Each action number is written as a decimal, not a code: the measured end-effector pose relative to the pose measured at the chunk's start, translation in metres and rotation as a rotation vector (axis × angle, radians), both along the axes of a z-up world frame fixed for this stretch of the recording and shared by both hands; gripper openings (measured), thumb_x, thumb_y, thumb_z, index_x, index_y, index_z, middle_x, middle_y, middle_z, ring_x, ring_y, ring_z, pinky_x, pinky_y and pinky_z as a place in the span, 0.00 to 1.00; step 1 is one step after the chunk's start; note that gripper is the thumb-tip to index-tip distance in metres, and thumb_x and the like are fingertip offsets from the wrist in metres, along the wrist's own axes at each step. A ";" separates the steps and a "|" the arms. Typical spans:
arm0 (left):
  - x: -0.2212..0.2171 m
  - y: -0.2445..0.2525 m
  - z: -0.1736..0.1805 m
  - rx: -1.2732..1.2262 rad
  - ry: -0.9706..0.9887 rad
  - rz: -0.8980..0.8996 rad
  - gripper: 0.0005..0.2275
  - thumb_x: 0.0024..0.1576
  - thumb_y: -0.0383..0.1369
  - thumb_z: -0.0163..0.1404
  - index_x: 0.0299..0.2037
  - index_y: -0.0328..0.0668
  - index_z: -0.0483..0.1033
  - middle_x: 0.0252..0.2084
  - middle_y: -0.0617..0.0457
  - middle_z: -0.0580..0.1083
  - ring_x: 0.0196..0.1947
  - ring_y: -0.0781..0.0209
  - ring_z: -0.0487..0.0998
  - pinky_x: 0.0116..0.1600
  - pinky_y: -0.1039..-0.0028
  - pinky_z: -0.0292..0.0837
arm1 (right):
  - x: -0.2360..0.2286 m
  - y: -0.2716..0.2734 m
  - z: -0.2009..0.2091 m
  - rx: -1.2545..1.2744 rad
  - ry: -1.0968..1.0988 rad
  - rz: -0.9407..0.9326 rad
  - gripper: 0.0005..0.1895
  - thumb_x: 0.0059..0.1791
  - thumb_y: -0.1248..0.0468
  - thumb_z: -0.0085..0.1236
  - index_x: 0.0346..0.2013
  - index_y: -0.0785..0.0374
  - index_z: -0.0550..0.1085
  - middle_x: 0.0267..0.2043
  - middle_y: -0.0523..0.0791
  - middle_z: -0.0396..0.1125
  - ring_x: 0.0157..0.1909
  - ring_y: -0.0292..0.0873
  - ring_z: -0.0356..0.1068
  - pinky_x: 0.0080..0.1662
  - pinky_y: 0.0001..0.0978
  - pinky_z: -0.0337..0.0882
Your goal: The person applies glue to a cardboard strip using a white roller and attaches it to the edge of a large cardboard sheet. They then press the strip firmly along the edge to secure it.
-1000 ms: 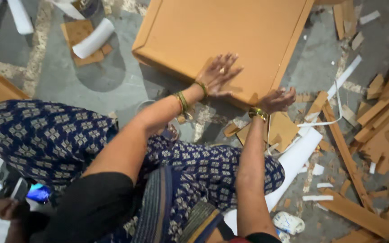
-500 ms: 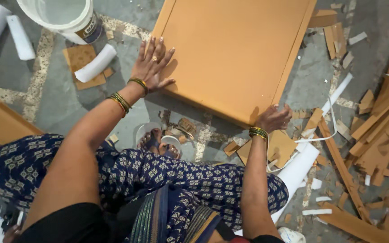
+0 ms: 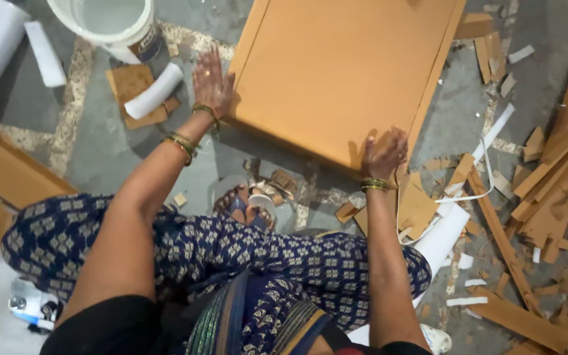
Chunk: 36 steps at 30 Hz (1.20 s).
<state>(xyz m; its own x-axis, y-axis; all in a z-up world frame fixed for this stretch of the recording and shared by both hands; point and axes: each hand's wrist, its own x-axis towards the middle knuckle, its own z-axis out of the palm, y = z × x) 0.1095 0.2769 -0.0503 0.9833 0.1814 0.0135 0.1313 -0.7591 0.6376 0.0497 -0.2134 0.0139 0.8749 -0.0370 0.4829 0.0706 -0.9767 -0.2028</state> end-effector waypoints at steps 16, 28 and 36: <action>0.007 -0.005 -0.067 -0.384 -0.346 0.055 0.23 0.72 0.38 0.34 0.72 0.33 0.47 0.77 0.26 0.50 0.76 0.36 0.56 0.78 0.59 0.50 | 0.056 0.318 0.034 -0.038 0.173 0.290 0.49 0.51 0.35 0.51 0.76 0.57 0.48 0.77 0.55 0.44 0.77 0.58 0.42 0.69 0.63 0.46; -0.023 -0.010 0.049 0.081 0.039 0.179 0.33 0.69 0.54 0.29 0.77 0.39 0.47 0.76 0.34 0.55 0.76 0.34 0.51 0.78 0.50 0.39 | 0.103 0.332 -0.039 0.585 -0.052 0.290 0.33 0.58 0.47 0.45 0.74 0.59 0.57 0.76 0.51 0.56 0.77 0.52 0.53 0.75 0.47 0.52; -0.038 -0.053 0.080 0.338 -0.192 -0.430 0.45 0.59 0.65 0.38 0.79 0.44 0.43 0.79 0.30 0.43 0.79 0.34 0.35 0.77 0.42 0.30 | 0.001 0.087 0.004 -0.095 0.011 0.063 0.38 0.54 0.40 0.46 0.70 0.62 0.59 0.71 0.54 0.56 0.73 0.58 0.51 0.67 0.58 0.49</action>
